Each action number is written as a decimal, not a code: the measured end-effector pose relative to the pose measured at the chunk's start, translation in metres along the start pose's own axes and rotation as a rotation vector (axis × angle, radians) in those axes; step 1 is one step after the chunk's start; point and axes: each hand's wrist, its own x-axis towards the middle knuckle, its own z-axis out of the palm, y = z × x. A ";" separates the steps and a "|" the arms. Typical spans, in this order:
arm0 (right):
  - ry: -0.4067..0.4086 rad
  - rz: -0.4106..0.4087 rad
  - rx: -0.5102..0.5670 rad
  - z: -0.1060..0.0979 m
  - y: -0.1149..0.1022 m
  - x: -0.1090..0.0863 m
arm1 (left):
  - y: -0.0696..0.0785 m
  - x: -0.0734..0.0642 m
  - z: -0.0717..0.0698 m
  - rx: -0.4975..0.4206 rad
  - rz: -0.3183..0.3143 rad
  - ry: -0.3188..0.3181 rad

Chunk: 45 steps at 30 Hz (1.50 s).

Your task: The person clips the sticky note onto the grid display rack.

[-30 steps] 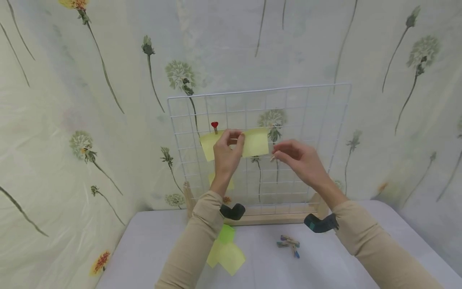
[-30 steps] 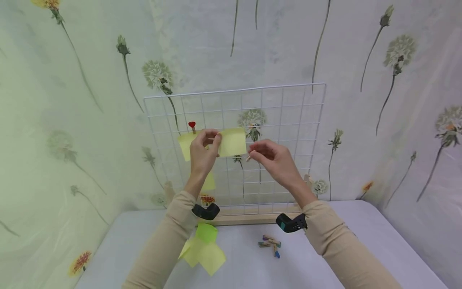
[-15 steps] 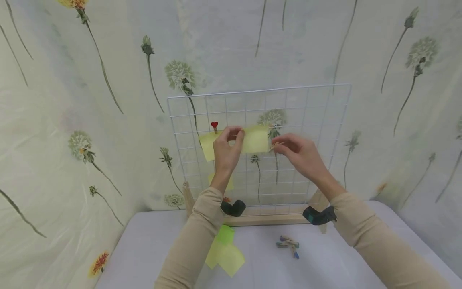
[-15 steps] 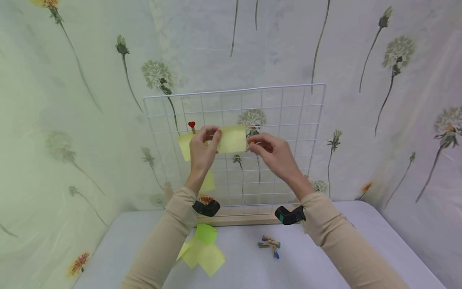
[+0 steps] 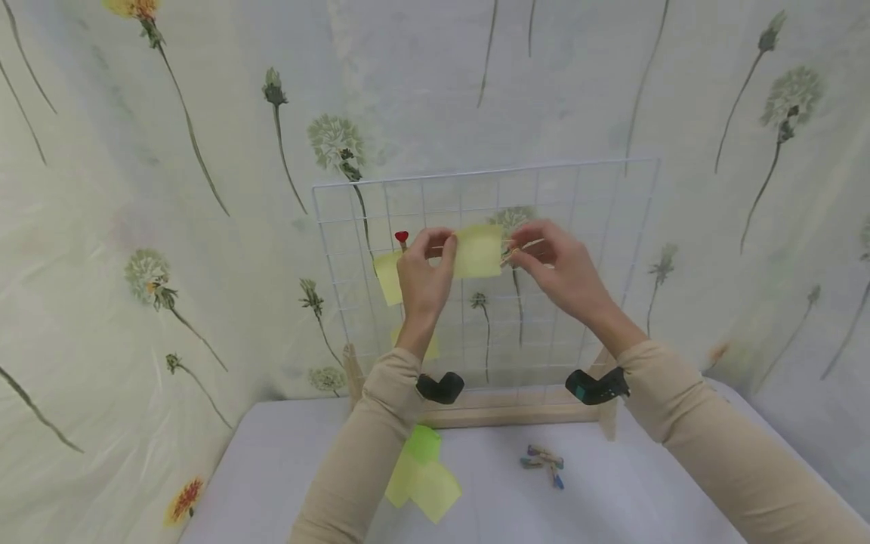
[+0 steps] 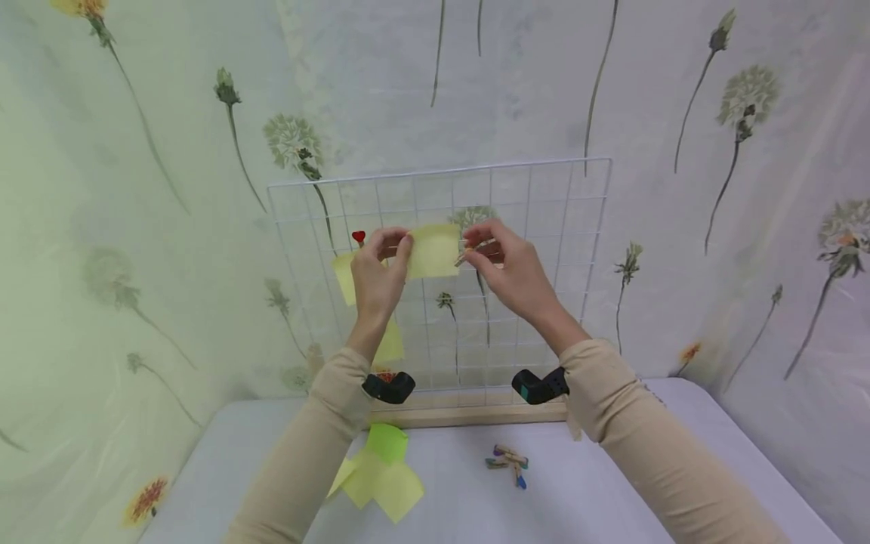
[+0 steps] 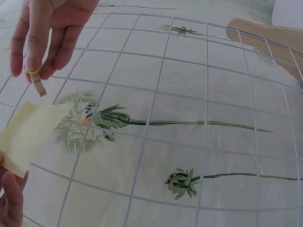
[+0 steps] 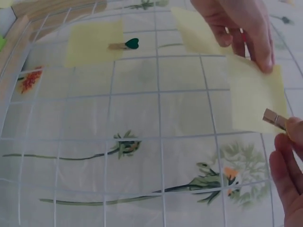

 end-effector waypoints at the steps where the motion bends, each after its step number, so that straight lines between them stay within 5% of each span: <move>1: 0.006 -0.010 -0.016 -0.001 -0.001 0.001 | 0.002 0.000 0.000 0.009 0.004 0.002; 7: 0.030 -0.067 -0.019 -0.007 -0.003 0.014 | 0.009 0.006 -0.003 -0.007 0.031 0.009; 20: 0.052 -0.155 -0.103 -0.010 -0.014 0.035 | 0.008 0.016 -0.001 -0.046 -0.029 0.023; 45: 0.092 -0.299 -0.240 -0.002 -0.031 0.065 | 0.007 0.014 0.006 -0.050 -0.114 0.076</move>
